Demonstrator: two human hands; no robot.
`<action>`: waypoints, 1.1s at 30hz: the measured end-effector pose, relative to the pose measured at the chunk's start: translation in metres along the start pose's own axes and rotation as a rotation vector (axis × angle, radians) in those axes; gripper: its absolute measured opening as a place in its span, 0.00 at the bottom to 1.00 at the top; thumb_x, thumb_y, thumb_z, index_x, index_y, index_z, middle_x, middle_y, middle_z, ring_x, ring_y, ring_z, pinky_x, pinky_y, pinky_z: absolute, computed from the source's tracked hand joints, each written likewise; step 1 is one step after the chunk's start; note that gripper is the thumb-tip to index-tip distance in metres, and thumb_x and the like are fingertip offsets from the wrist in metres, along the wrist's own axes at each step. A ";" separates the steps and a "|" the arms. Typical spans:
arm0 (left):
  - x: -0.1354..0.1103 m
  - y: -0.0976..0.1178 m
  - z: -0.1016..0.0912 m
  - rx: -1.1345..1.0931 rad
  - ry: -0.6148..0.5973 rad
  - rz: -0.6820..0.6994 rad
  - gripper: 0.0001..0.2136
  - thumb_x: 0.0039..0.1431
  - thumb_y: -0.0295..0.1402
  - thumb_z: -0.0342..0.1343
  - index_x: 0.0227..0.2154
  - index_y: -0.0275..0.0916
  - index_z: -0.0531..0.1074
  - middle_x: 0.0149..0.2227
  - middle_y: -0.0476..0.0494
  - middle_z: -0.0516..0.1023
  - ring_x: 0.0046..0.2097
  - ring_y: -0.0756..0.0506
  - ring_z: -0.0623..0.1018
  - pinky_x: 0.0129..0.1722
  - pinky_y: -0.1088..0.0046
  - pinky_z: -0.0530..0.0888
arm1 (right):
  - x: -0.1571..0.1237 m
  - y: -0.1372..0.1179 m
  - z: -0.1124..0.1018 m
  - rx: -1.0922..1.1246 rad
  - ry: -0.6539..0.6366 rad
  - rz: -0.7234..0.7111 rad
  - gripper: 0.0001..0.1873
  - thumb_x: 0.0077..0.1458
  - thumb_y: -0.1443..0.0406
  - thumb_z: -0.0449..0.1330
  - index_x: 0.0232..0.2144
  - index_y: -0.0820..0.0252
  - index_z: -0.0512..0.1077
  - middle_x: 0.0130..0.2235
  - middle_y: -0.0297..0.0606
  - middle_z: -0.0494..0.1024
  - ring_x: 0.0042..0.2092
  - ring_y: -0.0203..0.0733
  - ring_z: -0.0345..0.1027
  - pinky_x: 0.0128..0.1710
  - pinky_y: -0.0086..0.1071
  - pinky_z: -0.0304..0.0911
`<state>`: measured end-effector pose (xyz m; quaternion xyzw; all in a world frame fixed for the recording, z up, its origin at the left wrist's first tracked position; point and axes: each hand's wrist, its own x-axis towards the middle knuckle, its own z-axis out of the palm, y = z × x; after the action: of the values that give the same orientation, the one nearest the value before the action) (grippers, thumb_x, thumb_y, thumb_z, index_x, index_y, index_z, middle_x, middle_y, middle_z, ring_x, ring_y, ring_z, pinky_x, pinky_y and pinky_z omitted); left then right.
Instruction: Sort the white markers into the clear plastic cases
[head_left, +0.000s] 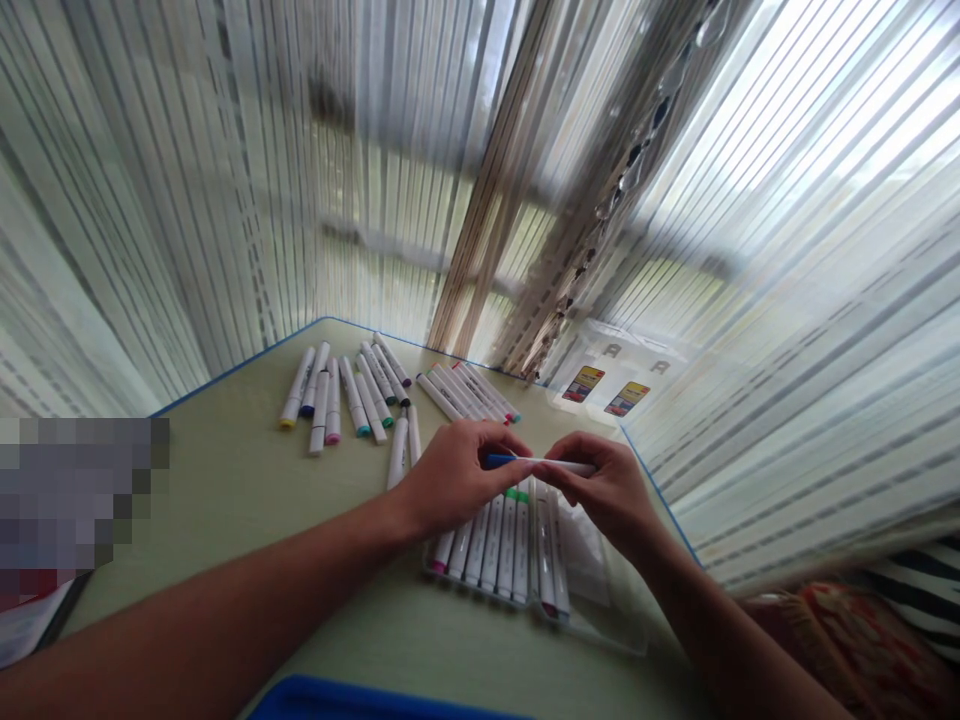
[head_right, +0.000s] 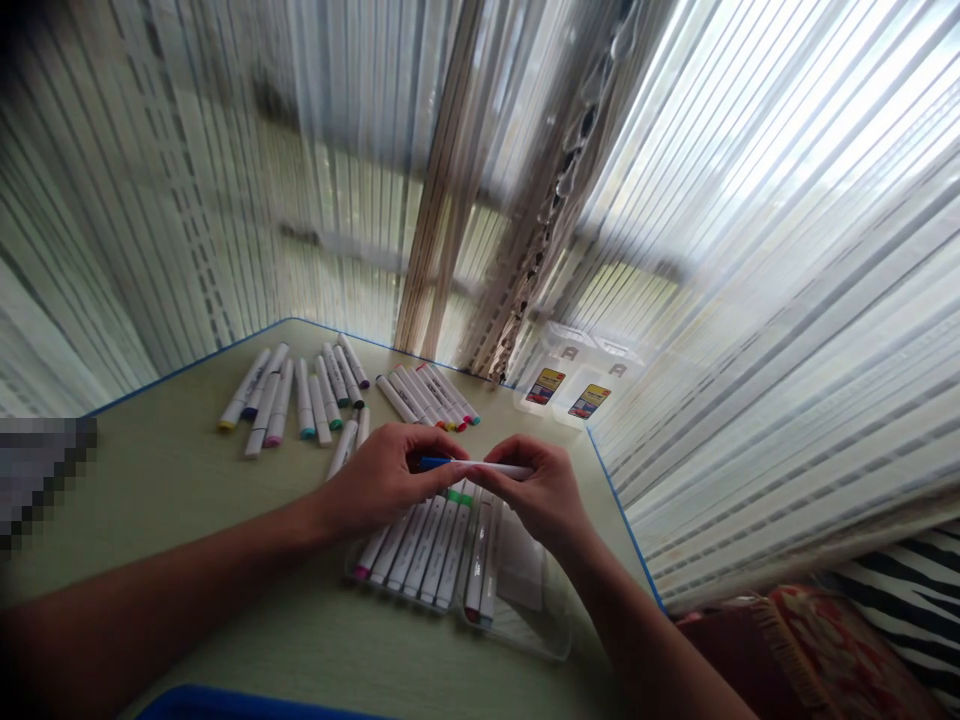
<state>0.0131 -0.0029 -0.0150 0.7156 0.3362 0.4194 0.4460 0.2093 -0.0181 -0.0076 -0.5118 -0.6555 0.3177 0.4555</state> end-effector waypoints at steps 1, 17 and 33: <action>0.000 0.000 0.000 -0.002 0.000 -0.002 0.14 0.54 0.41 0.60 0.36 0.35 0.79 0.33 0.41 0.80 0.31 0.48 0.77 0.31 0.76 0.72 | 0.000 0.000 0.000 0.003 -0.001 0.003 0.15 0.39 0.58 0.73 0.22 0.62 0.74 0.17 0.30 0.68 0.19 0.30 0.56 0.16 0.25 0.49; 0.005 -0.002 -0.003 -0.070 0.123 -0.075 0.14 0.62 0.42 0.51 0.40 0.37 0.75 0.20 0.54 0.65 0.21 0.52 0.65 0.21 0.78 0.63 | 0.002 0.007 -0.003 0.393 -0.064 0.069 0.07 0.52 0.62 0.66 0.32 0.61 0.79 0.24 0.35 0.76 0.19 0.29 0.60 0.18 0.24 0.55; 0.012 -0.007 -0.004 -0.348 0.205 -0.077 0.11 0.63 0.36 0.47 0.34 0.35 0.71 0.21 0.54 0.61 0.19 0.54 0.63 0.17 0.79 0.59 | 0.001 0.006 -0.007 0.643 -0.204 0.069 0.13 0.53 0.66 0.61 0.41 0.61 0.80 0.36 0.47 0.82 0.22 0.35 0.68 0.19 0.28 0.58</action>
<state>0.0133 0.0113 -0.0173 0.5679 0.3295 0.5244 0.5422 0.2173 -0.0159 -0.0098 -0.3293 -0.5462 0.5730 0.5148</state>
